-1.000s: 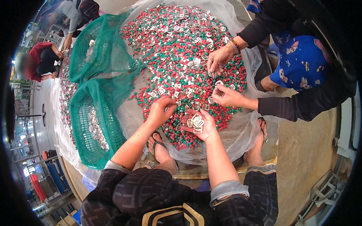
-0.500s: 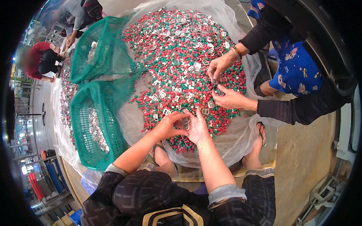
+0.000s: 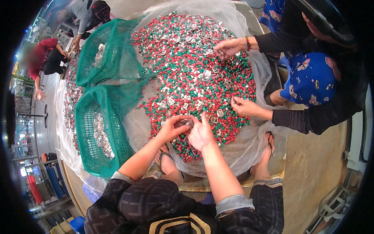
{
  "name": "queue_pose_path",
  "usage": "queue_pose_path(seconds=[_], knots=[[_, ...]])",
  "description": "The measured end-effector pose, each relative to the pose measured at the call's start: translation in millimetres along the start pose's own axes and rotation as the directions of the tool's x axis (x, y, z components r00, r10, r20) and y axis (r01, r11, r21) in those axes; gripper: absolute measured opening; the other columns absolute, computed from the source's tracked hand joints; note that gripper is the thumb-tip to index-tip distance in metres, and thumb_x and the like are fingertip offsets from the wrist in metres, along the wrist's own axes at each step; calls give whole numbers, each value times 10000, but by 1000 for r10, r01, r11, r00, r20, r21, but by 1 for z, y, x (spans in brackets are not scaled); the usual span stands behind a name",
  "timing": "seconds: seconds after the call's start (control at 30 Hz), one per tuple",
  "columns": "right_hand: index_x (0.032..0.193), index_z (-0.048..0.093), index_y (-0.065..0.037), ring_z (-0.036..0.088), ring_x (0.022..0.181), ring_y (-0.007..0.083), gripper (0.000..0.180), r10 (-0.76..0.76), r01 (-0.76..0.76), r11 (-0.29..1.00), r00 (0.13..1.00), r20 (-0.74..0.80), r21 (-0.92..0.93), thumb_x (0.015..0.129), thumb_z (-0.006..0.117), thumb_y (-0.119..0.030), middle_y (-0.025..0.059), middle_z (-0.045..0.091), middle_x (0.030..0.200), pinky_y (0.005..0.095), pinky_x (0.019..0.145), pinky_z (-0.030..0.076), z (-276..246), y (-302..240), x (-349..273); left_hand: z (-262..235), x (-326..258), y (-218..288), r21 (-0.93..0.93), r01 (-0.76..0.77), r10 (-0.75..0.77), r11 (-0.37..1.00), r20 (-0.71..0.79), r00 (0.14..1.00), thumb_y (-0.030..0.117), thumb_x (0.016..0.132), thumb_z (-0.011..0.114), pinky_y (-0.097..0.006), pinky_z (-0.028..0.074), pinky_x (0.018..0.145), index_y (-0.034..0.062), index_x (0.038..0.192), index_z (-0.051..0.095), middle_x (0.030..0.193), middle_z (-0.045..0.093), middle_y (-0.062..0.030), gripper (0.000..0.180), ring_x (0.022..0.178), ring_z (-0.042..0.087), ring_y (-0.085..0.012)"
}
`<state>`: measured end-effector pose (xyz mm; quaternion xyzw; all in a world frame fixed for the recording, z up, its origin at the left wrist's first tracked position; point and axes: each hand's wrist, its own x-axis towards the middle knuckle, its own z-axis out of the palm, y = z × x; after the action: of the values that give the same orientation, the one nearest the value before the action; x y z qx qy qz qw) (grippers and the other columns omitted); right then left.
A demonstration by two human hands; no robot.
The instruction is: The person sits at a table and sorts a large pile of red and green bottle caps by hand, picking out silver metal pieces and placing them into green baskets. Other workers are also sorting at the same table.
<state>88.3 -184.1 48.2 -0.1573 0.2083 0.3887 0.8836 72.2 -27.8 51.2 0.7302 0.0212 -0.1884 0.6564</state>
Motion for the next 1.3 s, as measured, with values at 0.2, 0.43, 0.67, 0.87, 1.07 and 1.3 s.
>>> queue_pose_path(seconds=[0.2,0.43,0.67,0.87,1.07,1.3], knots=[[1369,213,1,399,1143,232,831,65,-64,993,998,8,-104,851,296,-643,129,402,1268,363,989,290,12,-4,-6,-8,-3,-11,-486,210,-260,849,-37,965,72,782,661,-286,536,693,27,1142,507,967,613,-83,394,848,609,-161],[1395,208,-99,306,1261,332,735,105,-95,962,994,29,-256,860,379,-573,213,234,1399,464,1017,258,12,-10,-9,-44,-9,-14,-632,278,-369,724,-14,929,25,776,643,-288,529,642,68,1125,509,934,638,-77,376,742,636,-173],[1324,341,-101,493,1091,312,580,-28,9,964,997,-67,-267,884,434,-466,172,433,1264,440,909,405,-4,-43,-18,-240,24,73,-641,-572,66,513,-634,770,207,863,551,-356,533,738,-9,1091,505,991,598,-156,317,873,600,-258],[1242,408,-88,536,1016,282,485,-197,128,947,956,-216,-293,887,451,-415,159,511,1154,413,856,429,-26,-61,-17,-299,15,120,-702,-524,-25,482,-609,793,115,813,618,-437,498,858,2,1363,81,1305,294,-260,777,1069,492,-429],[1160,483,-58,602,753,171,412,-312,134,877,889,-335,-462,868,519,-347,101,611,914,291,666,485,-37,-65,-25,-169,24,45,-65,118,-135,991,-425,895,85,769,653,-282,511,617,5,1132,534,837,644,-101,390,721,625,-161],[898,620,-23,537,572,77,185,-545,-18,466,782,-303,-885,759,667,-136,24,591,662,231,516,435,-66,-51,-16,-100,48,-76,721,176,228,670,-425,876,116,725,643,-368,492,745,68,1065,610,789,654,-122,345,787,632,-272]])
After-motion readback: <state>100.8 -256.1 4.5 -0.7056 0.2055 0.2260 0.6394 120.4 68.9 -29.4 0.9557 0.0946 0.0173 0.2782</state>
